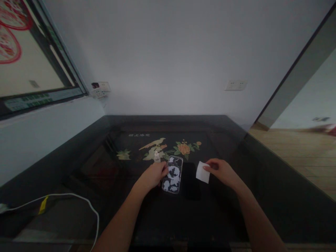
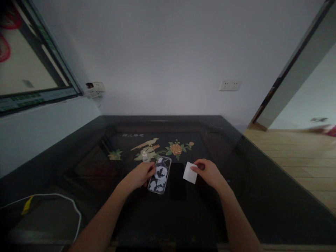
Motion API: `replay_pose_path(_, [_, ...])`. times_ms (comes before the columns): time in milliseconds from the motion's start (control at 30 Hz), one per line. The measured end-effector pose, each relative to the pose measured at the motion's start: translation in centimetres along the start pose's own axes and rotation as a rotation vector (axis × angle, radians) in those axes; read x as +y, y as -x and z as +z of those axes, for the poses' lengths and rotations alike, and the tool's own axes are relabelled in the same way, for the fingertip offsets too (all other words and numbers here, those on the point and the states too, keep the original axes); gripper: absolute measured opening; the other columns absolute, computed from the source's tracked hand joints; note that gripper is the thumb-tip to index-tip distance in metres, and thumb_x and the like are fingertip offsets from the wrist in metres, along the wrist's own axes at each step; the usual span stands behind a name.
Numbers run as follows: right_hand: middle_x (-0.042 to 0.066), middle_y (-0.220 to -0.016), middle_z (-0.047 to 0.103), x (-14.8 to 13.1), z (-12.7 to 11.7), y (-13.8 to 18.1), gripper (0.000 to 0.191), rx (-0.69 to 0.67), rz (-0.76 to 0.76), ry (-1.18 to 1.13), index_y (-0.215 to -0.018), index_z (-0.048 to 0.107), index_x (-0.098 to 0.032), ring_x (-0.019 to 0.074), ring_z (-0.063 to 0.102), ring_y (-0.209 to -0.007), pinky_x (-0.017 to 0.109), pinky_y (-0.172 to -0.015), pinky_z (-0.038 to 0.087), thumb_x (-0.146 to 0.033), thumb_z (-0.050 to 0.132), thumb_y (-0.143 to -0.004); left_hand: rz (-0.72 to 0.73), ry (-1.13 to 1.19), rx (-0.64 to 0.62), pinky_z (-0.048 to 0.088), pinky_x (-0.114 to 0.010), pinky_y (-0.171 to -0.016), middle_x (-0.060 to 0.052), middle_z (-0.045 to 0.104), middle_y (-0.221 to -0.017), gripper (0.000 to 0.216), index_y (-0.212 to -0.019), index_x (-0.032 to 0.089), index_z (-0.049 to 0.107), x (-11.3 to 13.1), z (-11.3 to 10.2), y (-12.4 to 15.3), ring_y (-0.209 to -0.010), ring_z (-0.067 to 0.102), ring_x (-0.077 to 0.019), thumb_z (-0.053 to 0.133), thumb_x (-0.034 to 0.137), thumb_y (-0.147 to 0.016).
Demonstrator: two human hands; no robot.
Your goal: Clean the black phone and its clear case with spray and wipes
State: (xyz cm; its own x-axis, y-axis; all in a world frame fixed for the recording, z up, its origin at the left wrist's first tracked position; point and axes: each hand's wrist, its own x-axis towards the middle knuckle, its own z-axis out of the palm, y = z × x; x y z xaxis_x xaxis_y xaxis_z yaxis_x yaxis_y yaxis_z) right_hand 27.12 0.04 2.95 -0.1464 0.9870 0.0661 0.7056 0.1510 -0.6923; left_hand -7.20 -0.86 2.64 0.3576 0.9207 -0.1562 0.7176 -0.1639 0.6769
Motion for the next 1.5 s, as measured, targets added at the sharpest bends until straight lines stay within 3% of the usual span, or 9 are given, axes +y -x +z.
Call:
replay_pose_path(100, [0.009, -0.096, 0.075, -0.2, 0.2, 0.0, 0.026, 0.154, -0.013, -0.037, -0.088, 0.074, -0.022, 0.0277, 0.070, -0.092, 0.040, -0.086, 0.053, -0.046, 0.069, -0.082, 0.006, 0.166, -0.025, 0.039, -0.020, -0.039, 0.002, 0.059, -0.065, 0.025, -0.087, 0.022, 0.049, 0.0, 0.2, -0.1, -0.045, 0.060, -0.0140, 0.040, 0.043, -0.097])
replay_pose_path(333, [0.009, -0.092, 0.076, -1.8, 1.6, -0.2, 0.032, 0.307, 0.100, -0.552, -0.090, 0.060, -0.024, 0.0278, 0.074, -0.076, 0.041, -0.062, 0.064, -0.052, 0.073, -0.081, 0.128, 0.476, -0.074, 0.045, -0.019, -0.035, 0.006, 0.054, -0.061, 0.024, -0.086, 0.022, 0.042, 2.0, 0.7, 0.1, -0.043, 0.058, -0.0120, 0.051, 0.043, -0.094])
replay_pose_path(567, [0.011, -0.107, 0.075, -5.1, 3.4, 1.0, 0.026, 0.523, -0.237, -0.482, -0.108, 0.071, -0.020, 0.0258, 0.073, -0.095, 0.041, -0.087, 0.061, -0.036, 0.073, -0.087, 0.140, 0.705, -0.164, 0.049, -0.018, -0.036, 0.003, 0.065, -0.082, 0.043, -0.121, 0.025, 0.036, 3.4, 2.3, 0.1, -0.045, 0.060, -0.0095, 0.062, 0.044, -0.092])
replay_pose_path(733, [0.008, -0.108, 0.075, -6.4, 4.4, 1.7, 0.019, 0.325, -0.556, -0.293, -0.100, 0.077, -0.025, 0.0243, 0.071, -0.103, 0.041, -0.094, 0.057, -0.015, 0.066, -0.088, 0.141, 0.698, -0.138, 0.052, -0.019, -0.037, 0.002, 0.062, -0.083, 0.051, -0.135, 0.026, 0.035, 3.3, 2.9, -0.2, -0.050, 0.063, -0.0114, 0.061, 0.040, -0.093])
replay_pose_path(933, [0.005, -0.112, 0.078, -7.5, 5.1, 2.4, 0.031, 0.070, -0.663, -0.335, -0.110, 0.076, -0.027, 0.0228, 0.073, -0.108, 0.042, -0.104, 0.053, -0.009, 0.066, -0.087, 0.145, 0.730, -0.025, 0.053, -0.021, -0.037, 0.000, 0.063, -0.088, 0.053, -0.141, 0.027, 0.034, 3.2, 2.8, -0.5, -0.051, 0.063, -0.0119, 0.059, 0.035, -0.094])
replay_pose_path(1133, [0.005, -0.102, 0.081, -7.8, 5.0, 3.6, 0.021, -0.148, -0.561, -0.420, -0.102, 0.078, -0.025, 0.0223, 0.076, -0.095, 0.034, -0.089, 0.059, -0.016, 0.073, -0.084, 0.122, 0.758, 0.113, 0.049, -0.017, -0.037, 0.003, 0.060, -0.080, 0.054, -0.142, 0.026, 0.034, 2.8, 2.7, -0.9, -0.048, 0.060, -0.0100, 0.057, 0.038, -0.096])
replay_pose_path(1267, [0.004, -0.088, 0.079, -7.6, 5.6, 3.6, 0.017, -0.360, -0.270, -0.694, -0.094, 0.075, -0.020, 0.0197, 0.075, -0.073, 0.027, -0.060, 0.061, -0.032, 0.079, -0.082, 0.116, 0.739, 0.133, 0.050, -0.018, -0.039, 0.003, 0.061, -0.081, 0.054, -0.142, 0.026, 0.034, 2.6, 2.7, -1.1, -0.049, 0.061, -0.0104, 0.057, 0.039, -0.095])
replay_pose_path(1367, [0.003, -0.085, 0.077, -7.4, 5.8, 2.8, 0.028, -0.192, -0.115, -0.853, -0.093, 0.072, -0.020, 0.0194, 0.074, -0.069, 0.027, -0.054, 0.062, -0.040, 0.083, -0.077, 0.144, 0.727, 0.140, 0.048, -0.016, -0.039, 0.004, 0.061, -0.077, 0.052, -0.140, 0.025, 0.036, 2.7, 2.7, -1.0, -0.047, 0.059, -0.0093, 0.058, 0.039, -0.095])
replay_pose_path(1500, [0.010, -0.107, 0.078, -6.7, 5.4, 1.8, 0.028, 0.215, -0.147, -0.805, -0.091, 0.071, -0.020, 0.0266, 0.075, -0.096, 0.040, -0.083, 0.065, -0.041, 0.083, -0.077, 0.164, 0.673, 0.125, 0.044, -0.015, -0.041, 0.005, 0.059, -0.070, 0.045, -0.135, 0.023, 0.044, 2.8, 2.7, -0.9, -0.048, 0.060, -0.0097, 0.059, 0.035, -0.094])
